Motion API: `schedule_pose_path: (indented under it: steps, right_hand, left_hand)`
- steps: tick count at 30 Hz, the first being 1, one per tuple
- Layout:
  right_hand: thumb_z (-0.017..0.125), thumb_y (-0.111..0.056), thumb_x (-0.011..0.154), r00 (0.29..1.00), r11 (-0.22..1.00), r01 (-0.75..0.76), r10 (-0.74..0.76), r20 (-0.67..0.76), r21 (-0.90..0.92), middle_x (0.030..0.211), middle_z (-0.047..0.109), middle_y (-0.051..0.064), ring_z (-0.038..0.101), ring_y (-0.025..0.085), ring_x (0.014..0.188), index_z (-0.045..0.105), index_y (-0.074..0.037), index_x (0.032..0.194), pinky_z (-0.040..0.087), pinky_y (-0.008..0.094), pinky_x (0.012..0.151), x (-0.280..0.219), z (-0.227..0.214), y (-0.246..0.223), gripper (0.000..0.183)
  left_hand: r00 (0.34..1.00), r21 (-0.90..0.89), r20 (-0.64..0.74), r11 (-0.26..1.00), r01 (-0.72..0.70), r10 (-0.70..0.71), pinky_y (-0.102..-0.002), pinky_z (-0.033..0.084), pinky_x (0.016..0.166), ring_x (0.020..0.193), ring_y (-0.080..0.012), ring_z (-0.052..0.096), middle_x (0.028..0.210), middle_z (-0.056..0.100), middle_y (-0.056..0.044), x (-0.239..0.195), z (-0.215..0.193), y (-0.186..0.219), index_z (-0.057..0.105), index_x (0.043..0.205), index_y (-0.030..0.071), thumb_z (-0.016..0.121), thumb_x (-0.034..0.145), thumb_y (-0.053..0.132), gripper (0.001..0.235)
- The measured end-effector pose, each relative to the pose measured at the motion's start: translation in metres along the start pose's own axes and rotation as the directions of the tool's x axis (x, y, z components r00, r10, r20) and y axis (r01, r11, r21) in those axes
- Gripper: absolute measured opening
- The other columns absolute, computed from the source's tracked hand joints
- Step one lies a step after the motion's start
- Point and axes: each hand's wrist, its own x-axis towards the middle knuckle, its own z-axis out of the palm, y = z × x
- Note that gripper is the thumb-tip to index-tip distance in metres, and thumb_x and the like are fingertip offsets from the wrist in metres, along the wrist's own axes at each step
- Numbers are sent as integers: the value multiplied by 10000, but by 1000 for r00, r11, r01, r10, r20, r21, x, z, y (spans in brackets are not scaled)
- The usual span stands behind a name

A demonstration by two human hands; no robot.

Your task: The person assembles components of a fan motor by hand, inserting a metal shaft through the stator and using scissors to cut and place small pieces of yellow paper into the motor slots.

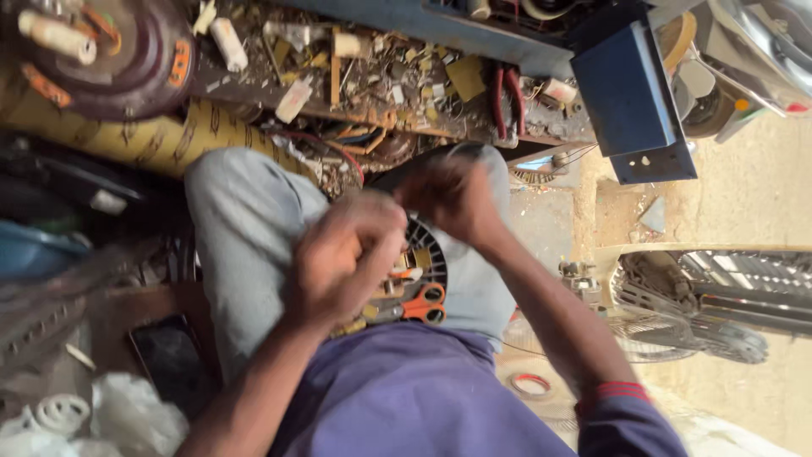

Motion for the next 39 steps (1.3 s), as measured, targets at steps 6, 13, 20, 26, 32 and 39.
schedule_pose_path:
  steps: [6,13,20,26,32,39]
  right_hand:
    - [741,-381,915,930,854,30,167,328,-519,765,715,121,664,303,665,778,-131,829,539,397,603,-55,15,-46,267]
    - [757,-98,816,886,881,419,-344,310,-220,849,746,59,683,250,706,761,-98,951,542,369,611,-68,-41,-59,135]
    - [766,-97,867,945,982,180,-158,287,-52,799,705,92,697,228,697,792,-97,967,524,338,609,-30,-21,-6,104]
    - [783,-132,809,992,977,128,-125,31,-172,757,701,104,690,246,605,758,-93,885,533,346,537,17,3,3,89]
    - [806,-219,772,870,783,459,-300,392,-419,794,671,97,667,291,691,733,-100,860,503,415,563,-58,5,-38,165]
    - [827,-185,809,974,875,220,-171,150,-431,778,698,78,664,274,690,765,-121,868,513,404,602,-54,-28,-12,107]
  left_hand:
    - [760,485,632,843,-234,-153,-391,554,814,852,-238,722,889,734,-66,62,-59,-24,745,896,85,784,849,189,120]
    - [822,691,478,445,-570,310,-488,409,1113,1330,-325,496,1371,615,-91,-30,-15,0,776,966,72,738,906,183,131]
    - [749,768,565,111,-631,345,-526,364,1186,1438,-365,427,1517,533,-156,-38,-11,0,764,1001,25,750,950,182,165]
    - [996,443,-52,896,-37,67,-374,591,798,832,-203,700,1217,705,-106,-5,-10,-12,714,943,40,712,929,180,141]
    - [804,588,509,806,-66,-306,-364,575,740,845,-233,729,946,747,-99,58,-60,-25,781,932,61,771,818,130,134]
    - [663,706,662,4,-708,349,-537,472,1022,1204,-304,651,1272,665,-93,-20,-8,19,757,1071,2,721,879,105,221]
